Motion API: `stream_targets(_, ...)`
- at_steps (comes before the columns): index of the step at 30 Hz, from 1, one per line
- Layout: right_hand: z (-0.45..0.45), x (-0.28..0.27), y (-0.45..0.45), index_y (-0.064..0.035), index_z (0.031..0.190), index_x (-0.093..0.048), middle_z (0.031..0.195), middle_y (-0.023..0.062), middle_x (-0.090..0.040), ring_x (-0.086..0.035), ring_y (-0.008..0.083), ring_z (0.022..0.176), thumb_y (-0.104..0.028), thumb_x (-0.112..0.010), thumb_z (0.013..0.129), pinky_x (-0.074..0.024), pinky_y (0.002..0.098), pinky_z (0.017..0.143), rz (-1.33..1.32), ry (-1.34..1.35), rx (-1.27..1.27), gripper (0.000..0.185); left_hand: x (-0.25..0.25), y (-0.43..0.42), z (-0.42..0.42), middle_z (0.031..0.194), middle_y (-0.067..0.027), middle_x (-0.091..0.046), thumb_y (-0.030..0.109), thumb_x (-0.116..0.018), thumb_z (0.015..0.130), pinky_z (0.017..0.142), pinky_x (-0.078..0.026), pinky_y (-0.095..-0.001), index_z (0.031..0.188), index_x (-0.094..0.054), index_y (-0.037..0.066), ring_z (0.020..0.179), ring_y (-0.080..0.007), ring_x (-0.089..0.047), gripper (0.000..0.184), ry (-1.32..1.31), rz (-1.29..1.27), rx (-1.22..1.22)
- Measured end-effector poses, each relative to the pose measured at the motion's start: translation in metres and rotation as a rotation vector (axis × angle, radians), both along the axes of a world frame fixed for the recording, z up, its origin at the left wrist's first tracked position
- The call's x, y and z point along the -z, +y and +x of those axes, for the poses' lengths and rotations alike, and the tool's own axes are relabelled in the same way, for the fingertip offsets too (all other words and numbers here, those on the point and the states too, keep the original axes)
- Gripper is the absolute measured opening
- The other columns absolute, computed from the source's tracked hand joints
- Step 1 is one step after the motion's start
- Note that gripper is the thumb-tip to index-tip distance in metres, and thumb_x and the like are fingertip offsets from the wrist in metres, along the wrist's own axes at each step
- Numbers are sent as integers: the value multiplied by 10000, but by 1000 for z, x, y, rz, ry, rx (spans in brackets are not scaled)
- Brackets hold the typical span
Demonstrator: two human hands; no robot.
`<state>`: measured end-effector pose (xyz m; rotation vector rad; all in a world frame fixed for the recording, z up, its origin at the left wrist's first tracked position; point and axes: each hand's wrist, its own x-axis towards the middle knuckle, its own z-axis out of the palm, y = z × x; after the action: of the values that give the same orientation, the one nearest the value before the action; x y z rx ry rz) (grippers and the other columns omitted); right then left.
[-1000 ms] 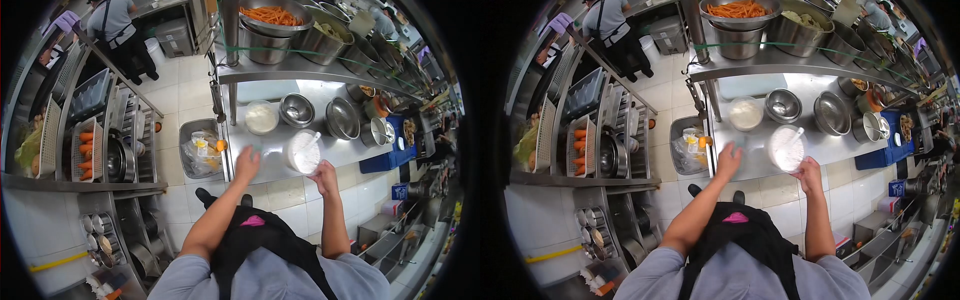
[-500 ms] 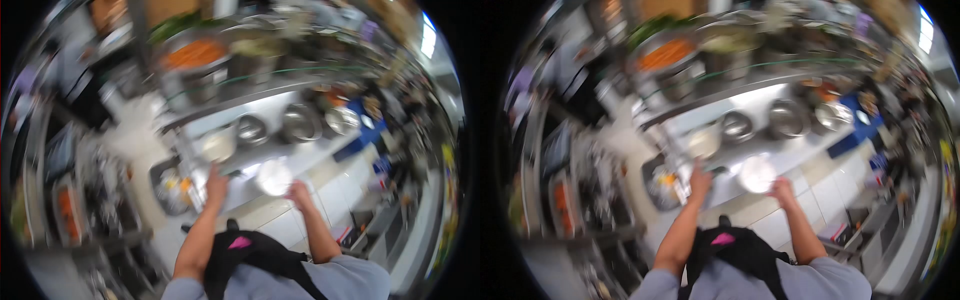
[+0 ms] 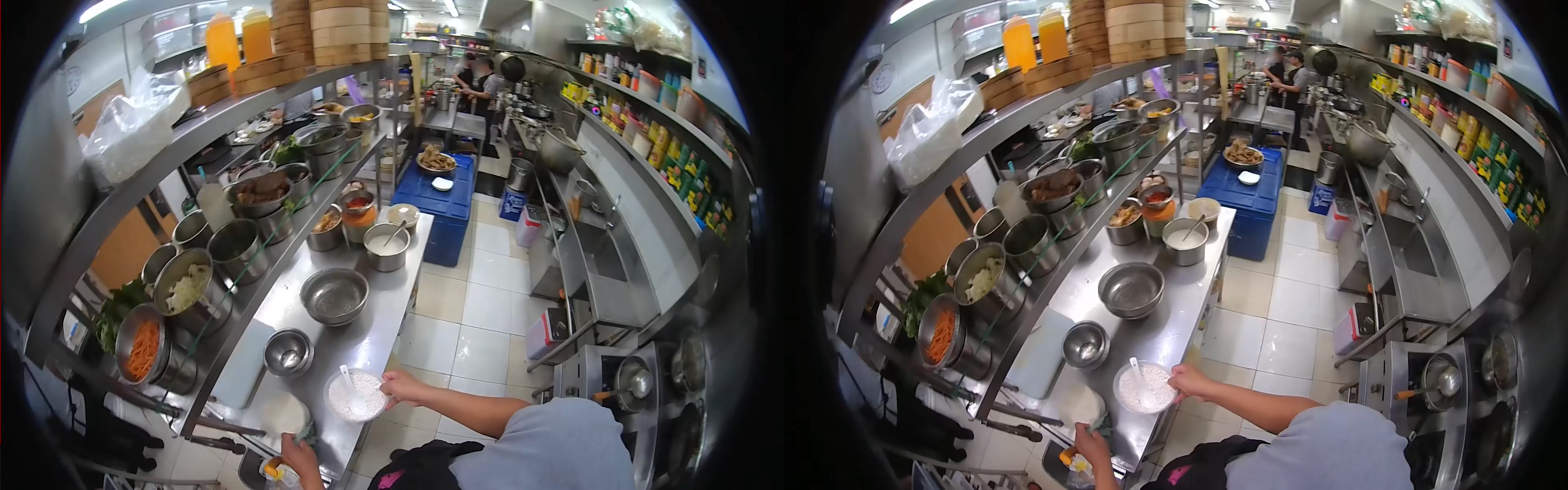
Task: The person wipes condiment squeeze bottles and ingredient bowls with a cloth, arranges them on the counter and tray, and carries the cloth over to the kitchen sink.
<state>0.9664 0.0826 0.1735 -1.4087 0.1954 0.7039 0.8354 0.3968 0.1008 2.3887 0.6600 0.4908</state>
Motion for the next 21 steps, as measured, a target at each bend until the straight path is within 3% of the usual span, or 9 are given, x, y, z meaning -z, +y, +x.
stream_targets(2, -1, -4, -2, -48, 773, -542, 765, 39, -516, -579, 187, 661, -54, -592, 813, -615, 384, 589, -11, -92, -27, 64, -9, -9, -31, 893, -224, -642, 8, -606, 717, 802, -470, -494, 904, -599, 11, 911, -450, -609, 188, -73, -65, 67)
stream_targets(3, 9, 14, -4, -14, 930, -623, 869, 73, -610, -651, 218, 795, -13, -579, 839, -626, 407, 628, -64, -75, -59, 101, -23, -18, -47, 878, -214, -644, 25, -602, 717, 783, -480, -484, 888, -613, 19, 886, -435, -616, 172, -91, -141, 61)
stream_targets(4, 9, 10, -3, -22, 960, -640, 884, 84, -637, -663, 231, 774, 1, -561, 838, -626, 412, 626, -33, -117, -98, 147, -41, -26, -61, 863, -203, -647, 43, -599, 718, 765, -491, -473, 872, -628, 27, 861, -421, -623, 158, -108, -213, 13)
stream_targets(7, 2, -52, 29, -24, 936, -644, 827, 77, -646, -669, 207, 743, -12, -492, 821, -618, 378, 600, -54, -173, -223, 190, -72, -30, -122, 888, -187, -637, 59, -622, 731, 781, -509, -458, 927, -633, 29, 864, -394, -626, 199, -126, -163, 28)
stream_targets(9, 1, -54, 56, -32, 930, -639, 865, 67, -660, -664, 182, 739, -22, -510, 774, -609, 348, 570, -21, -159, -313, 203, -98, -31, -173, 917, -179, -620, 18, -625, 731, 809, -508, -457, 952, -610, 26, 902, -391, -620, 221, -123, -233, -5)
stream_targets(13, -24, -59, 128, -35, 901, -598, 858, 73, -637, -660, 179, 732, -14, -512, 742, -592, 316, 523, 80, -139, -523, 181, -118, -37, -273, 929, -169, -616, 15, -635, 720, 788, -522, -424, 963, -582, 20, 890, -380, -624, 249, -197, -122, -287)
stream_targets(15, -42, -62, 162, -90, 811, -527, 795, 11, -576, -603, 135, 654, -29, -537, 751, -598, 314, 529, 111, -132, -630, 86, -128, -37, -313, 931, -173, -619, 10, -628, 711, 756, -522, -426, 940, -591, 19, 882, -379, -633, 232, -211, -46, -418)
stream_targets(18, -83, -75, 226, -48, 814, -525, 807, 55, -583, -614, 170, 659, -14, -545, 734, -610, 337, 515, 141, -123, -787, 89, -145, -29, -383, 889, -171, -626, 5, -625, 699, 742, -522, -422, 917, -606, 23, 852, -379, -642, 220, -198, 46, -664)
stream_targets(21, -133, -81, 293, -57, 772, -503, 775, 44, -537, -582, 163, 640, 3, -542, 745, -608, 355, 522, 147, -100, -913, 77, -159, -18, -454, 831, -170, -639, -6, -598, 703, 729, -527, -418, 886, -612, 25, 797, -378, -652, 187, -154, 170, -914)
